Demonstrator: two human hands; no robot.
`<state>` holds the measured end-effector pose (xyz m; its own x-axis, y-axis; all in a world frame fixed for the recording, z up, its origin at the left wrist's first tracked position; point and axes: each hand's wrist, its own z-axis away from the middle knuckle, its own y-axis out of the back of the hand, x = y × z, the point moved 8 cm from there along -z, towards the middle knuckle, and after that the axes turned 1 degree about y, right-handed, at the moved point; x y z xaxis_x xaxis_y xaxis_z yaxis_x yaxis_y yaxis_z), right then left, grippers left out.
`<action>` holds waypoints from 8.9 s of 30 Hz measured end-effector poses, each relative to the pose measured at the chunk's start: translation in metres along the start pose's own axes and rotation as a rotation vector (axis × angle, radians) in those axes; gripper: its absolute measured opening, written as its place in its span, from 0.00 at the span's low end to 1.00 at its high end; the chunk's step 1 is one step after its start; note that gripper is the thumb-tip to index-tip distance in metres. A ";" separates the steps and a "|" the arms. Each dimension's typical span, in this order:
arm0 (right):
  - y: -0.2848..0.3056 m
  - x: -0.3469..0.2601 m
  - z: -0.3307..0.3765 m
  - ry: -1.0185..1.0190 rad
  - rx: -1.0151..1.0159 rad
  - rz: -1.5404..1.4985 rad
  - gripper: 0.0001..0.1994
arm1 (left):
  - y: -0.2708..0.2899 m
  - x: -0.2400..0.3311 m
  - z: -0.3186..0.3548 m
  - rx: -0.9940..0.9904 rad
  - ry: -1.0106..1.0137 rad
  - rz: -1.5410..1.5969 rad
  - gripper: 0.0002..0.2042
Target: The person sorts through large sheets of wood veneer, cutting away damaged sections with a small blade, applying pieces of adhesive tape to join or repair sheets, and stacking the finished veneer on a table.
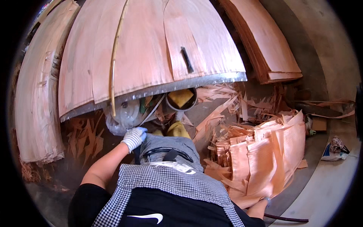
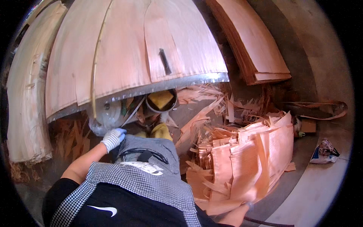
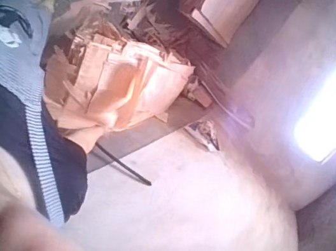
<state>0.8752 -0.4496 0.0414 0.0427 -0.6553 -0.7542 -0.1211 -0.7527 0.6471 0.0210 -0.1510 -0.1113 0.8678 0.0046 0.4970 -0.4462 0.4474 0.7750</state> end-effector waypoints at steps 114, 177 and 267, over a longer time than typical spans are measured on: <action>-0.777 -0.628 0.688 0.928 -2.196 0.567 0.10 | 0.280 0.054 -0.497 0.804 0.380 -0.219 0.24; -0.649 -0.486 0.863 0.939 -2.367 0.552 0.09 | 0.242 -0.027 -0.330 0.974 0.703 -0.281 0.23; -0.415 -0.336 0.707 0.753 -1.863 -0.100 0.08 | 0.095 0.057 -0.111 0.027 0.177 0.683 0.26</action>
<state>0.2104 0.1279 -0.0527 0.3701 -0.1337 -0.9193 0.8651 0.4101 0.2886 0.0526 -0.0091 -0.0527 0.4131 0.4228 0.8066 -0.9071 0.2701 0.3229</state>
